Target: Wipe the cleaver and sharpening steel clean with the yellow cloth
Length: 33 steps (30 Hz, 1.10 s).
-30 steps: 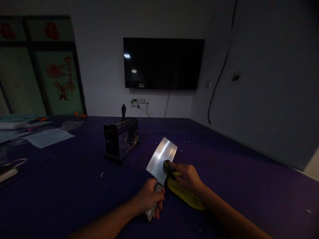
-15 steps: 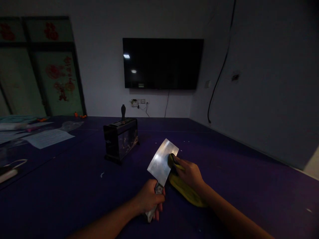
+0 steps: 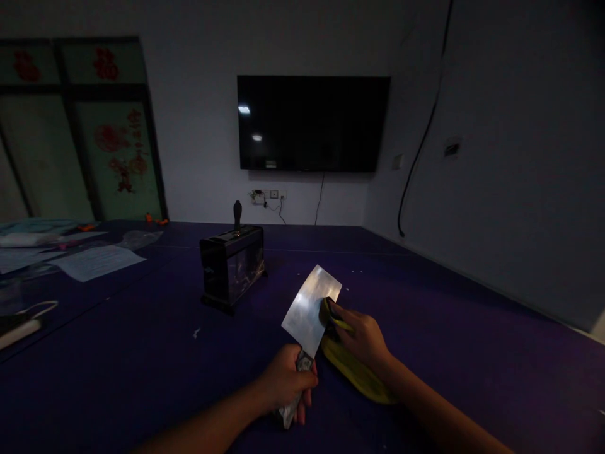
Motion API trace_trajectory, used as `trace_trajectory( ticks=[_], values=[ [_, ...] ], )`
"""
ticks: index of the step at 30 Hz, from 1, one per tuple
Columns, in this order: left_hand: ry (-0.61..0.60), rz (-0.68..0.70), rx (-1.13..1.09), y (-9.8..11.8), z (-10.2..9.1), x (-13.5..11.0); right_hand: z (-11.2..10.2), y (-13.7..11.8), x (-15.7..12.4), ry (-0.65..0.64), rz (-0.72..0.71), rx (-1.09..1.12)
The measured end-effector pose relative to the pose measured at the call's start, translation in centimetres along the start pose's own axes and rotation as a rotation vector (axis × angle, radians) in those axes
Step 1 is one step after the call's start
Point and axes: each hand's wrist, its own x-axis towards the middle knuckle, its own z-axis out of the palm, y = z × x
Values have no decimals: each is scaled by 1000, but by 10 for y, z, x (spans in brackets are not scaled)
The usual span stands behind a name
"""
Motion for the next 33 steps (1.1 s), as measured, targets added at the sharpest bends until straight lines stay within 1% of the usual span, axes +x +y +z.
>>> trace_trajectory(
  ticks=[7, 13, 18, 27, 33],
  values=[
    [15, 4, -9, -5, -3, 3, -3, -7, 0, -57, -61, 20],
    [21, -1, -27, -3, -3, 1, -5, -13, 0, -118, -125, 23],
    [13, 6, -37, -1, -4, 0, -6, -13, 1, -108, -143, 20],
    [0, 26, -29, -2, -4, 1, -4, -8, 1, -92, -112, -14],
    [-24, 13, -9, -3, -6, 1, -4, -3, 3, -48, -25, -47]
  ],
)
